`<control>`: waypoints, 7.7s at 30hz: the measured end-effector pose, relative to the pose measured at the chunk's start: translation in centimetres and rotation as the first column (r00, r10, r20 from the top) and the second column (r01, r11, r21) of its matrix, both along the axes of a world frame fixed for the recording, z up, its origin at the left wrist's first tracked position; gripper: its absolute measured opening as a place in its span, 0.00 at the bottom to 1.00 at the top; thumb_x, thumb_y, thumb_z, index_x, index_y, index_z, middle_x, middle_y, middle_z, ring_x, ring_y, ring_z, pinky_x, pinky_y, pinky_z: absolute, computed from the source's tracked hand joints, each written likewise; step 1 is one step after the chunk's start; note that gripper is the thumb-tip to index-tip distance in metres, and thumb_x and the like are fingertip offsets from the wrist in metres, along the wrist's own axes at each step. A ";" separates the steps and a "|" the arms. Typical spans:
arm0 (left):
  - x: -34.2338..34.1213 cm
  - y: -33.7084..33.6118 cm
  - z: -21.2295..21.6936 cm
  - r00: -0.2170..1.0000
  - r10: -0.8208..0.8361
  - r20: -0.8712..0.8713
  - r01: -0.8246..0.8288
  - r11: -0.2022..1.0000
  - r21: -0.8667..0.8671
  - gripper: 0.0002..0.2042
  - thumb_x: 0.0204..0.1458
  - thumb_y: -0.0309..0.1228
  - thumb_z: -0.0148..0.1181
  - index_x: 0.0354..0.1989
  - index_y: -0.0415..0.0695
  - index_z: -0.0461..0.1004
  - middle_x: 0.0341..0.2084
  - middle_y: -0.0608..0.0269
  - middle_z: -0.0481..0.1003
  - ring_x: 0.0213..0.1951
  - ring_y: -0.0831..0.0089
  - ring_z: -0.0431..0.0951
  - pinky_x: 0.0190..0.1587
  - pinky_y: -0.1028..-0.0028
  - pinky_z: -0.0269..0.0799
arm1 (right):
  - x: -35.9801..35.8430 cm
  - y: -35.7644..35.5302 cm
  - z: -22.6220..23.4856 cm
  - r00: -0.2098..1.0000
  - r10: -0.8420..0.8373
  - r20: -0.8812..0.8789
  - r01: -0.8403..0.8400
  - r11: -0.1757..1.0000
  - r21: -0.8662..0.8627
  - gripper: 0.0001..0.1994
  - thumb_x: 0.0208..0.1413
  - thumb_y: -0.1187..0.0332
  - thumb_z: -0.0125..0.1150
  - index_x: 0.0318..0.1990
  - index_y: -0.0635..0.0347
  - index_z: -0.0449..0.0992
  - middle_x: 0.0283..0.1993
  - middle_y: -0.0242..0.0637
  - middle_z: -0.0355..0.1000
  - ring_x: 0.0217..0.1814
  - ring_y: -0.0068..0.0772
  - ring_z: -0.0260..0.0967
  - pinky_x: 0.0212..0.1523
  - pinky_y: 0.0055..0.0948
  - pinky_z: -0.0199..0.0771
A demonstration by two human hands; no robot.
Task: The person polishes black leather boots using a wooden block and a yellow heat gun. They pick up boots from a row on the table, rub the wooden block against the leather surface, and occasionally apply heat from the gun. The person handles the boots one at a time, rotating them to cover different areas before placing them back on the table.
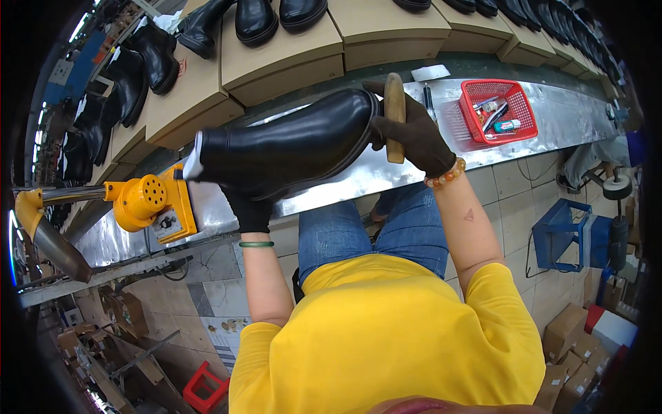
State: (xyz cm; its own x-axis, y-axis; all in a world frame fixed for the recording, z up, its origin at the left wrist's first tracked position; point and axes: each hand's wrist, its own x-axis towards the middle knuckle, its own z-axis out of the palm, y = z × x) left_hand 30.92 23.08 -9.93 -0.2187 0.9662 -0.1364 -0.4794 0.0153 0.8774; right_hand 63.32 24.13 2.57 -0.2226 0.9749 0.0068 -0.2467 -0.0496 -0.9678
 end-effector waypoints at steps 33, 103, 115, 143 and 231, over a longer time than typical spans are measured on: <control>14.1 7.6 11.6 0.695 -0.445 -0.564 0.657 0.711 0.249 0.33 0.55 0.35 0.55 0.67 0.43 0.47 0.63 0.56 0.56 0.59 0.67 0.63 0.58 0.69 0.60 | 1.4 -0.6 -8.8 0.563 -0.337 -0.755 0.157 0.940 -0.303 0.16 0.54 0.70 0.55 0.51 0.41 0.68 0.50 0.30 0.70 0.49 0.33 0.70 0.36 0.32 0.75; 6.8 33.6 14.5 0.360 0.356 -0.862 -0.492 0.858 0.149 0.43 0.33 0.39 0.66 0.62 0.51 0.52 0.62 0.38 0.49 0.50 0.45 0.70 0.53 0.63 0.67 | -3.7 8.6 -10.9 0.944 -0.278 0.177 0.312 0.927 -0.207 0.18 0.51 0.69 0.62 0.48 0.68 0.68 0.26 0.35 0.69 0.15 0.23 0.66 0.15 0.24 0.69; -1.4 17.3 13.4 0.992 0.070 -0.102 -0.056 0.990 0.127 0.32 0.44 0.28 0.54 0.62 0.50 0.55 0.52 0.51 0.63 0.48 0.54 0.71 0.40 0.55 0.77 | -2.8 9.2 -11.6 0.974 -0.207 0.095 0.223 0.950 -0.220 0.19 0.51 0.68 0.62 0.49 0.66 0.66 0.26 0.34 0.68 0.16 0.25 0.67 0.17 0.25 0.70; -1.7 -3.9 6.7 0.803 -0.147 -0.577 0.311 0.930 0.197 0.36 0.34 0.26 0.72 0.56 0.39 0.63 0.50 0.55 0.69 0.51 0.66 0.70 0.55 0.68 0.66 | 2.0 -3.6 -10.7 0.693 -0.084 -0.716 -0.198 0.933 -0.301 0.31 0.55 0.57 0.58 0.62 0.60 0.56 0.59 0.43 0.63 0.60 0.39 0.62 0.59 0.38 0.65; 1.3 -2.5 3.9 0.915 -0.193 -0.354 0.290 0.926 0.243 0.29 0.57 0.50 0.43 0.63 0.47 0.56 0.62 0.54 0.56 0.65 0.55 0.52 0.66 0.51 0.42 | -7.5 -2.9 0.6 0.949 -0.258 -0.180 0.272 0.961 0.056 0.26 0.38 0.69 0.69 0.48 0.62 0.69 0.35 0.33 0.71 0.31 0.21 0.69 0.28 0.20 0.72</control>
